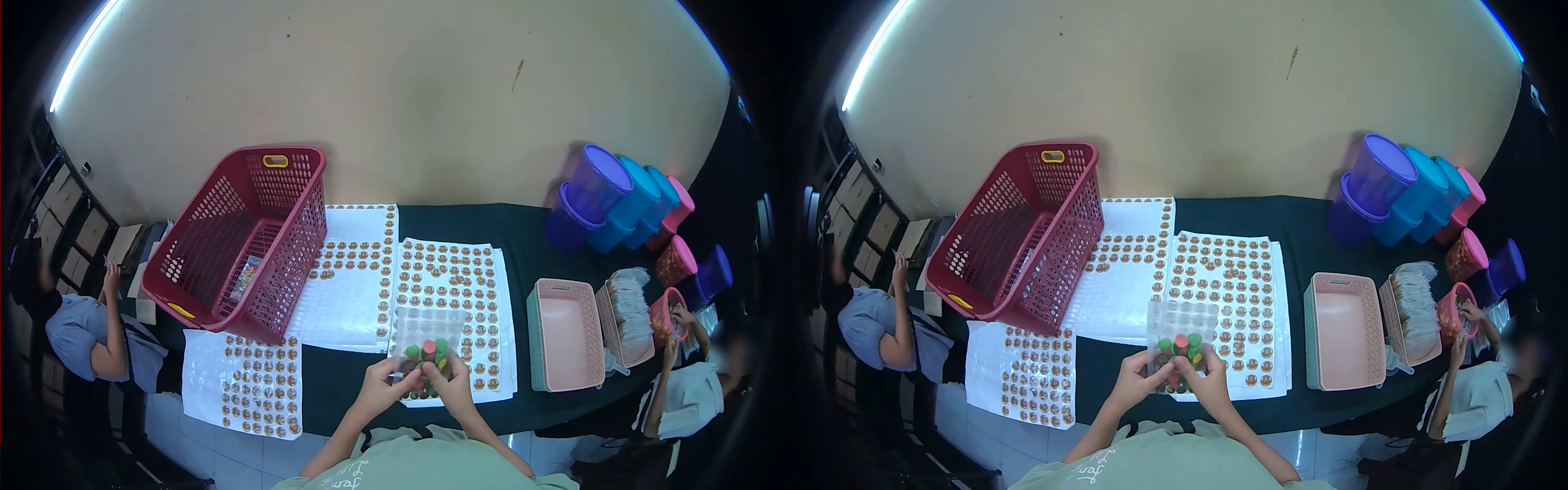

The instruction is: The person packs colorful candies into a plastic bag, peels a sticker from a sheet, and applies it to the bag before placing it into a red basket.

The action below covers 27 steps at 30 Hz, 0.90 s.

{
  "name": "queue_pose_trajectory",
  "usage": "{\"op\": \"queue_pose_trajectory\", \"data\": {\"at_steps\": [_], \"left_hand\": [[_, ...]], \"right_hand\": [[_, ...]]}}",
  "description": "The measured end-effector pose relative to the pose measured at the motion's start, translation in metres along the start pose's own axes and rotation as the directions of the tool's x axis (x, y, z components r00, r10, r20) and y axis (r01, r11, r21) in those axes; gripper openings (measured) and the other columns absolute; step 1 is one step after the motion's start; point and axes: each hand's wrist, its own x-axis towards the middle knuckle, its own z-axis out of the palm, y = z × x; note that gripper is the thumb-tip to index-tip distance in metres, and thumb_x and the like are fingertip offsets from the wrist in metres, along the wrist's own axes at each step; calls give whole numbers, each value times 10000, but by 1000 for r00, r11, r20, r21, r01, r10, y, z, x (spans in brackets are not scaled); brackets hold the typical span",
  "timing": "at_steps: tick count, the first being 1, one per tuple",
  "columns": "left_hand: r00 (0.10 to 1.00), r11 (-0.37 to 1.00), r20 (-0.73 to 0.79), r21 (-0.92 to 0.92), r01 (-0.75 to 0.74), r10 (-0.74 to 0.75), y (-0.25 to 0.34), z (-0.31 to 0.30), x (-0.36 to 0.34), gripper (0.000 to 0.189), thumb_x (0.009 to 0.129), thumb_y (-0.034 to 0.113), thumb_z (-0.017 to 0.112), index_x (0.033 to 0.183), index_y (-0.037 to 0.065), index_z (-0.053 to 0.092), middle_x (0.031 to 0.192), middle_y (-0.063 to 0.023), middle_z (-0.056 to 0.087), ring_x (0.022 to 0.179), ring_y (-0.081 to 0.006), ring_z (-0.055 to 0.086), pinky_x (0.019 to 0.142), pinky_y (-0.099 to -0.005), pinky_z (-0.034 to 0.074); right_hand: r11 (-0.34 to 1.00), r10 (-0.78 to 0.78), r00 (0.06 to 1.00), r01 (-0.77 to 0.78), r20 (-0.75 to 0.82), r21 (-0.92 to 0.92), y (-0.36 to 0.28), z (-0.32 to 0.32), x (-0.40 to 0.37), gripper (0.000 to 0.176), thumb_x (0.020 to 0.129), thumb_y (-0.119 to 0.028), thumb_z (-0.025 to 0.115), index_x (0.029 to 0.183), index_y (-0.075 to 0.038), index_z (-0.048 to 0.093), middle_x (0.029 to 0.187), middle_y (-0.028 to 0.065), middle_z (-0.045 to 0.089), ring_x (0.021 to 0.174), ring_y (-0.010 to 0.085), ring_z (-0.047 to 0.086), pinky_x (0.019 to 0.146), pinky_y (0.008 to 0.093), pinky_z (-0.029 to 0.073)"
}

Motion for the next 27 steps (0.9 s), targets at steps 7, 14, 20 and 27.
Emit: {"op": "queue_pose_trajectory", "data": {"at_steps": [7, 14, 20, 27], "left_hand": [[992, 991, -35, -56, 122, -124, -14, 8, -1, 253, 806, 163, 609, 977, -24, 591, 718, -47, 624, 619, -79, 596, 528, -192, 470], [983, 978, -107, -157, 135, -152, -11, 11, 2, 278, 814, 199, 604, 965, -35, 588, 689, -48, 619, 578, -70, 587, 503, -188, 462], [984, 988, -123, -104, 114, -126, -13, 9, 7, 264, 814, 194, 602, 945, -35, 589, 689, -50, 619, 565, -67, 584, 489, -187, 461], [985, 1000, -170, 2, 10, -9, -18, 7, 9, 270, 797, 194, 622, 931, -38, 592, 698, -47, 616, 576, -64, 576, 504, -194, 462]], "right_hand": [[998, 22, 1000, -22, 8, -57, -6, 0, 1, 209, 802, -199, 619, 871, -9, 565, 747, 23, 599, 708, 68, 533, 647, 224, 423], [991, 81, 995, -75, 51, -111, -1, -9, 1, 234, 846, -219, 569, 937, -5, 557, 792, -2, 563, 698, 45, 484, 615, 190, 391], [997, -3, 999, 5, 35, -82, 2, -4, 0, 221, 817, -212, 603, 890, -9, 555, 721, -17, 512, 634, 42, 434, 570, 191, 358], [991, 20, 998, -11, 61, -133, 3, -6, 1, 255, 770, -226, 652, 859, -12, 546, 677, -2, 489, 618, 54, 431, 552, 204, 354]]}}
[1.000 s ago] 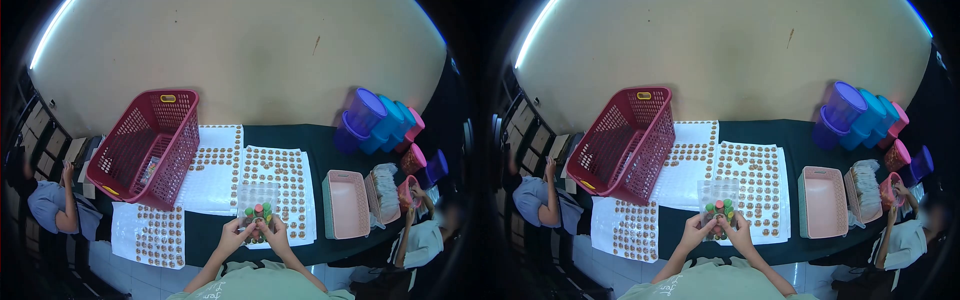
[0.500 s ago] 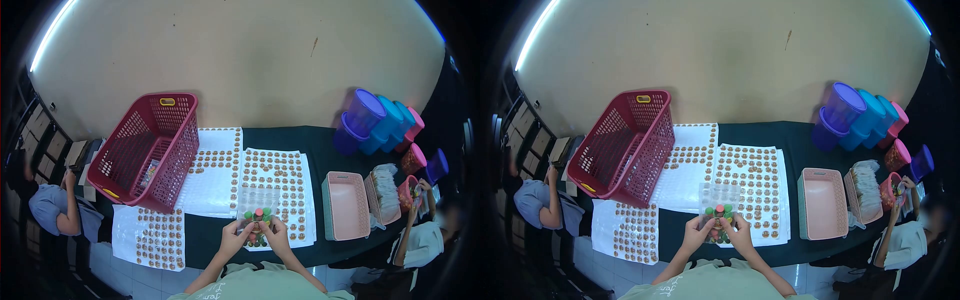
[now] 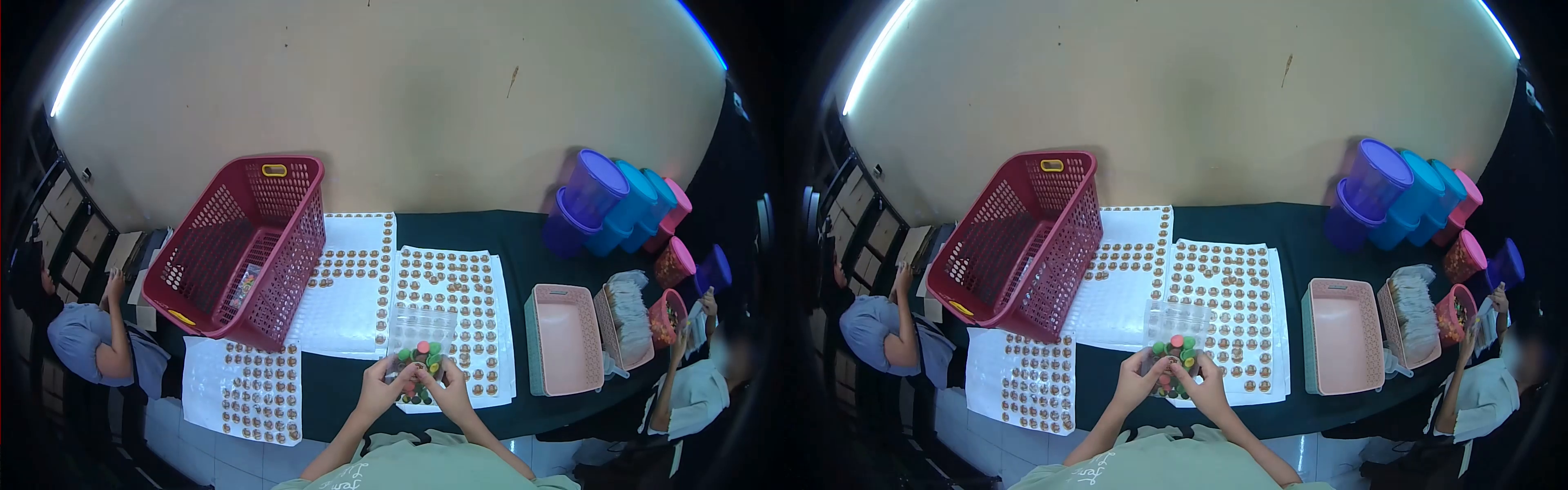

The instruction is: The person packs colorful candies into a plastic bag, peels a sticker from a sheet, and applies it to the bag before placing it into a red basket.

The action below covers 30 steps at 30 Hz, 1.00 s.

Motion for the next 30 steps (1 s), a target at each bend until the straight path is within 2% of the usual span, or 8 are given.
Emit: {"op": "queue_pose_trajectory", "data": {"at_steps": [3, 9, 12, 16, 20, 23, 28, 30], "left_hand": [[992, 988, 26, -94, 123, -121, 5, -4, -1, 279, 793, 200, 628, 932, -39, 592, 717, -52, 617, 604, -60, 566, 525, -197, 456], [994, 992, -5, -64, 111, -111, 2, -7, 0, 271, 801, 190, 617, 946, -37, 586, 760, -58, 613, 667, -63, 555, 598, -207, 455], [992, 982, -114, -170, -77, 58, 0, -1, 3, 231, 839, 170, 566, 949, -32, 573, 791, -53, 604, 739, -74, 555, 665, -207, 448], [978, 938, -207, -343, -56, -17, 13, -10, 8, 201, 875, 154, 508, 939, -28, 562, 813, -53, 593, 775, -89, 555, 708, -213, 441], [977, 959, -210, -268, -94, 37, 6, -22, 12, 192, 881, 142, 493, 896, -31, 575, 792, -57, 594, 734, -99, 566, 685, -223, 449], [974, 952, -49, 229, -204, 221, 13, -27, 12, 128, 817, 78, 541, 832, -34, 601, 753, -95, 588, 682, -150, 582, 622, -241, 443], [982, 950, 25, 250, -188, 188, 15, -28, 9, 123, 812, 80, 545, 842, -26, 600, 727, -107, 575, 661, -184, 576, 617, -262, 439], [966, 910, 100, 324, -259, 239, 17, -27, 9, 115, 803, 78, 552, 842, -18, 602, 735, -105, 576, 658, -209, 573, 625, -271, 441]], "right_hand": [[996, 63, 993, -56, 105, -68, -11, -3, -1, 268, 783, -181, 643, 961, -14, 534, 819, -1, 514, 715, 47, 446, 609, 198, 364], [999, 42, 991, -39, 124, -22, -3, 1, -2, 326, 763, -155, 655, 1014, -4, 510, 896, 40, 553, 816, 88, 516, 711, 223, 416], [995, 14, 991, -1, 136, -97, 4, -2, -1, 333, 753, -145, 660, 1012, -1, 509, 889, 46, 552, 796, 91, 516, 700, 230, 417], [989, 2, 984, 24, 176, -144, -4, 1, -1, 347, 722, -210, 687, 955, -2, 537, 758, 57, 555, 719, 131, 524, 670, 256, 423], [978, -94, 992, 109, 90, -180, -10, -1, 4, 453, 680, -211, 721, 1026, -18, 500, 886, 72, 535, 775, 153, 516, 703, 281, 421], [923, -214, 977, 200, -6, -328, -15, -11, 14, 522, 657, -244, 736, 1061, -28, 485, 967, 87, 512, 825, 178, 512, 739, 299, 407], [738, -328, 944, 225, -47, -636, -34, -9, 19, 642, 647, -370, 721, 1127, -35, 458, 991, 106, 490, 963, 216, 461, 876, 379, 243], [712, -387, 920, 256, -62, -654, -39, -4, 20, 546, 666, -356, 704, 1073, -53, 502, 987, 84, 498, 977, 212, 452, 883, 385, 229]]}}
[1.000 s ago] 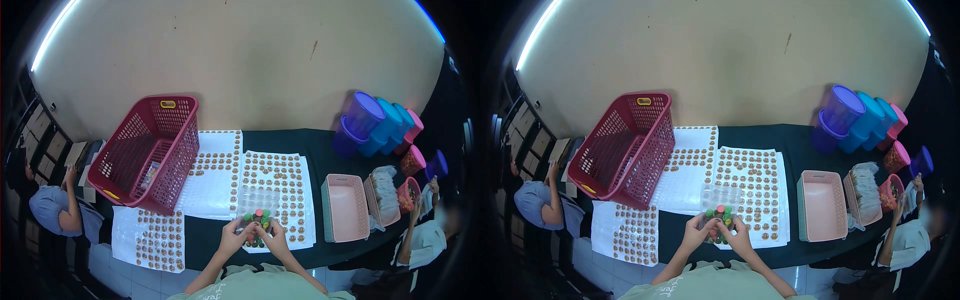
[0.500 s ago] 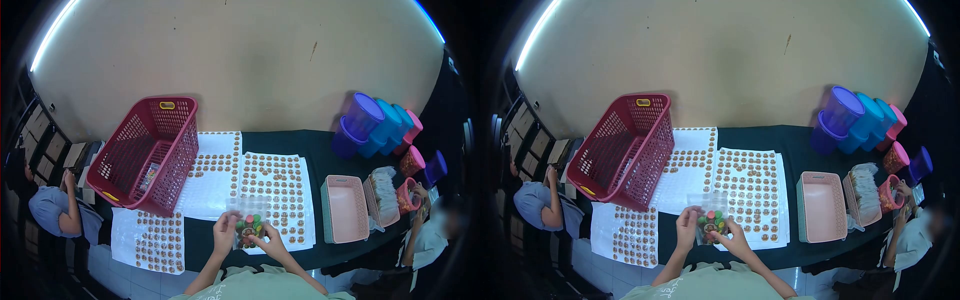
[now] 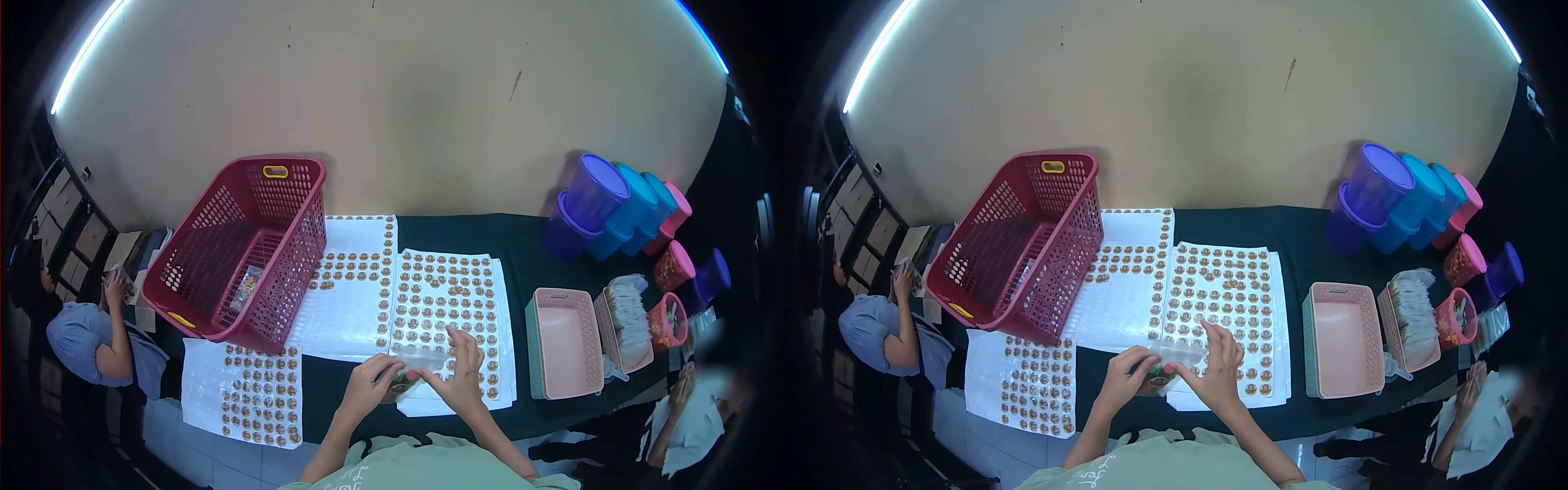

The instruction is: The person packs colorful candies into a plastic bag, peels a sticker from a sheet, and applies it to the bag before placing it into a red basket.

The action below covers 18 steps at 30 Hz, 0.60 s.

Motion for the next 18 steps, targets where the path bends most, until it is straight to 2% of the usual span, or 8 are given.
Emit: {"op": "queue_pose_trajectory", "data": {"at_steps": [2, 4, 5, 7, 12, 14, 16, 18], "left_hand": [[999, 1000, 36, -2, -11, 11, 1, 2, 0, 100, 795, 66, 553, 820, -20, 598, 733, -98, 581, 651, -200, 573, 618, -265, 440], [997, 1000, 78, -4, -24, 24, -2, 2, -1, 87, 787, 53, 554, 798, -23, 595, 730, -90, 585, 644, -192, 573, 611, -258, 439], [994, 1000, 114, -23, 6, -3, -5, 0, -1, 87, 790, 57, 557, 815, -13, 601, 741, -93, 589, 653, -198, 577, 616, -263, 443], [988, 999, 150, -42, 32, -26, -8, -4, -2, 90, 793, 61, 560, 831, -4, 608, 753, -96, 592, 662, -205, 581, 620, -267, 447], [995, 994, -95, -104, -20, 10, 4, -13, -4, 55, 753, 37, 605, 762, -16, 617, 694, -83, 594, 587, -124, 554, 539, -246, 428], [985, 996, -169, -82, 28, -42, 10, -20, -4, 47, 728, 35, 623, 725, -12, 619, 657, -85, 592, 535, -136, 541, 507, -248, 414], [960, 979, -203, 115, -171, 192, 14, -25, -3, 67, 743, 42, 621, 713, -17, 616, 621, -60, 565, 499, -87, 509, 415, -196, 367], [954, 979, -226, 99, -176, 195, 18, -24, -4, 66, 738, 45, 629, 708, -13, 618, 608, -54, 559, 482, -80, 505, 391, -195, 354]], "right_hand": [[999, -39, 998, 38, -53, -22, 0, 1, 1, 453, 686, -342, 687, 1020, -71, 546, 983, 62, 507, 992, 208, 442, 891, 391, 215], [973, -209, 960, 223, 185, -58, 3, 1, 0, 224, 713, -276, 662, 850, -107, 607, 951, 12, 530, 966, 194, 456, 888, 387, 206], [983, -184, 964, 179, 194, 41, -1, 2, 0, 114, 726, -227, 642, 714, -119, 608, 901, -8, 549, 929, 180, 475, 873, 372, 218], [978, -186, 956, 159, 229, 132, -7, -2, 2, 117, 723, -227, 643, 722, -116, 605, 885, -3, 552, 910, 172, 482, 868, 367, 220], [946, -126, 956, 36, 264, 323, -26, 0, 0, 125, 729, -190, 625, 734, -83, 560, 866, 21, 559, 907, 175, 497, 857, 347, 258], [949, -127, 956, 39, 265, 314, -26, 1, -1, 126, 727, -172, 622, 737, -76, 541, 859, 28, 558, 909, 184, 501, 855, 344, 268], [906, -148, 945, 12, 291, 423, -21, 2, -3, 130, 718, -164, 630, 733, -76, 536, 837, 30, 555, 895, 183, 505, 855, 339, 263], [901, -166, 938, 19, 304, 434, -22, -3, -2, 128, 715, -158, 630, 732, -76, 534, 826, 30, 553, 886, 182, 506, 849, 335, 264]]}}
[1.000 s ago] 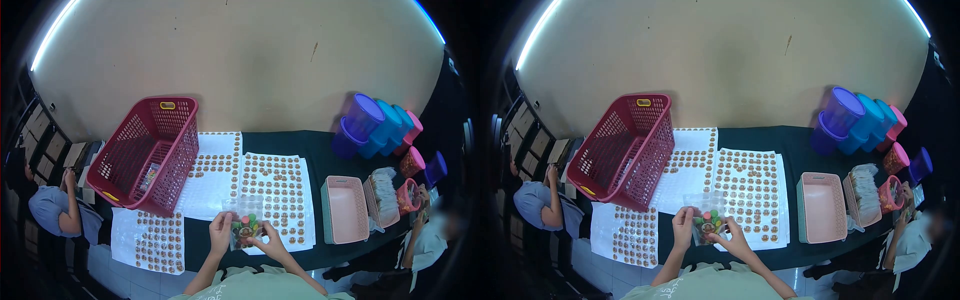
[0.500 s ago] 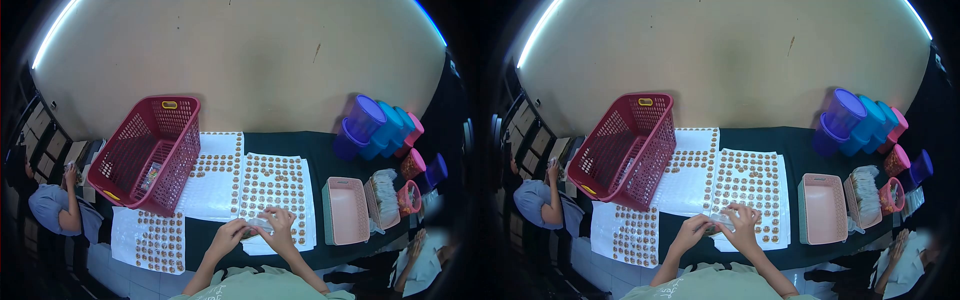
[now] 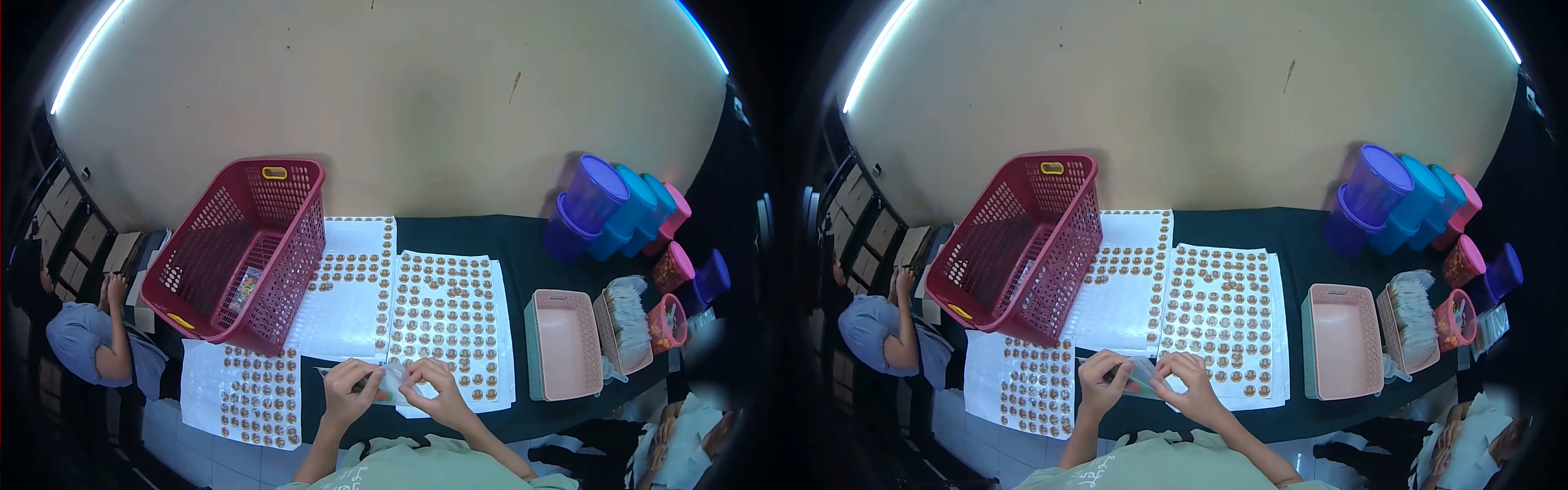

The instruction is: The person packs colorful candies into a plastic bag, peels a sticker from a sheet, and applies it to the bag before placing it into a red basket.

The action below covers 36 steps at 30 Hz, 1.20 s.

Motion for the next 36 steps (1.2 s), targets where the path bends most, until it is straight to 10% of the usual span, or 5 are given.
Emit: {"op": "queue_pose_trajectory", "data": {"at_steps": [12, 18, 24, 30, 36], "left_hand": [[978, 992, -191, 71, 104, -89, 6, -2, 2, 72, 734, 48, 623, 699, -11, 604, 598, -65, 556, 491, -136, 508, 444, -239, 382], [933, 927, 39, -109, 360, -358, -3, -2, 6, 105, 737, 55, 619, 812, -15, 599, 740, -89, 576, 605, -165, 560, 528, -238, 428], [994, 988, 99, 146, -51, 37, 16, 14, -7, 450, 652, 124, 699, 1052, 34, 513, 1048, -112, 511, 1007, -254, 484, 858, -338, 387], [988, 1000, 156, -6, -15, 16, -5, 34, -20, 238, 694, 32, 645, 926, 51, 597, 964, -91, 593, 893, -240, 568, 792, -318, 442], [971, 998, 232, 12, -57, 52, -8, 26, -16, 94, 748, 54, 611, 834, 16, 616, 824, -91, 618, 785, -231, 593, 705, -308, 452]], "right_hand": [[999, 15, 1000, -14, 24, -32, 2, 7, -16, 108, 684, -97, 619, 724, -68, 523, 783, 29, 550, 822, 164, 522, 850, 329, 271], [986, 57, 998, -57, 3, 159, 14, 4, -21, 83, 755, -61, 575, 731, -40, 498, 784, 42, 522, 789, 148, 498, 775, 284, 336], [821, 325, 936, -209, -136, 531, 32, 1, -25, 69, 800, -20, 531, 748, 1, 491, 797, 28, 516, 777, 92, 480, 730, 247, 395], [961, 125, 988, -98, -90, 259, 16, 7, -21, 126, 792, -81, 573, 888, -16, 524, 908, 74, 478, 906, 157, 464, 752, 258, 372], [899, -72, 972, -34, -223, -437, -2, -6, -8, 310, 742, -229, 646, 996, -74, 559, 1023, 87, 468, 1009, 234, 407, 865, 358, 264]]}}
